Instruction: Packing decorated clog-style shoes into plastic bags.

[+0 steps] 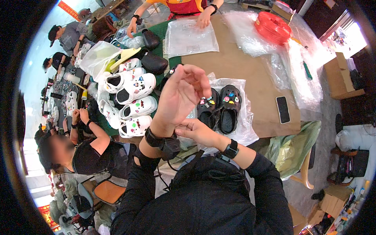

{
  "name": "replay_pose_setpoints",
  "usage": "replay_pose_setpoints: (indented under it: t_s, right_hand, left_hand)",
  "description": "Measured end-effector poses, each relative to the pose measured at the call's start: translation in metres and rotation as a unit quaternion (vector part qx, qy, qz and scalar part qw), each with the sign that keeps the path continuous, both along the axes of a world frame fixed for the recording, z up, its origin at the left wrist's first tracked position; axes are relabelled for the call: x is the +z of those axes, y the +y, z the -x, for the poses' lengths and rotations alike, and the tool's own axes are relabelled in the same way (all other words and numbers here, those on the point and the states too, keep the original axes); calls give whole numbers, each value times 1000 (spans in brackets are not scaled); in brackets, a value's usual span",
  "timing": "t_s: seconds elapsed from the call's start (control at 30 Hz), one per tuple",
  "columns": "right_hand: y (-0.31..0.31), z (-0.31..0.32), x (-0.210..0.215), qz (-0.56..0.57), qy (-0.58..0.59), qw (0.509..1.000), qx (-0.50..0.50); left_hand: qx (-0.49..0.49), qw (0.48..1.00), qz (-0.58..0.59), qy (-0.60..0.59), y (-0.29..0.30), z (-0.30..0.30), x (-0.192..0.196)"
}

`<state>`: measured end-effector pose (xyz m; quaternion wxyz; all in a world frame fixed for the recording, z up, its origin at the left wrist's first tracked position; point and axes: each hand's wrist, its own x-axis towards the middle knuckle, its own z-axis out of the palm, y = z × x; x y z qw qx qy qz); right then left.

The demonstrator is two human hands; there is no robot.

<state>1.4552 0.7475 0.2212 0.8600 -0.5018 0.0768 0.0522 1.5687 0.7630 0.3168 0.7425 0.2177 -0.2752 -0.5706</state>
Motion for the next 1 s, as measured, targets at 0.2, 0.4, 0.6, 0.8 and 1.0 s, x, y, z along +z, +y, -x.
replay_pose_setpoints:
  t_s: [0.2,0.4,0.6,0.8,1.0]
  right_hand:
    - [11,-4,15,-33,-58,997,-39]
    - [20,3,25,95,-156,976,-117]
    - [26,7,46,195,-175,958,-119]
    - [29,9,57,224,-155,952,-142]
    - [34,10,61,239,-158,945,-160]
  left_hand:
    - [49,999,0,-3,9,-22,-8]
    - [139,987,57,48,18,-45,-1]
    - [203,974,101,22,27,-52,12]
    - [369,886,114,-257,33,-55,21]
    - [486,791,133,-346,38,-57,27]
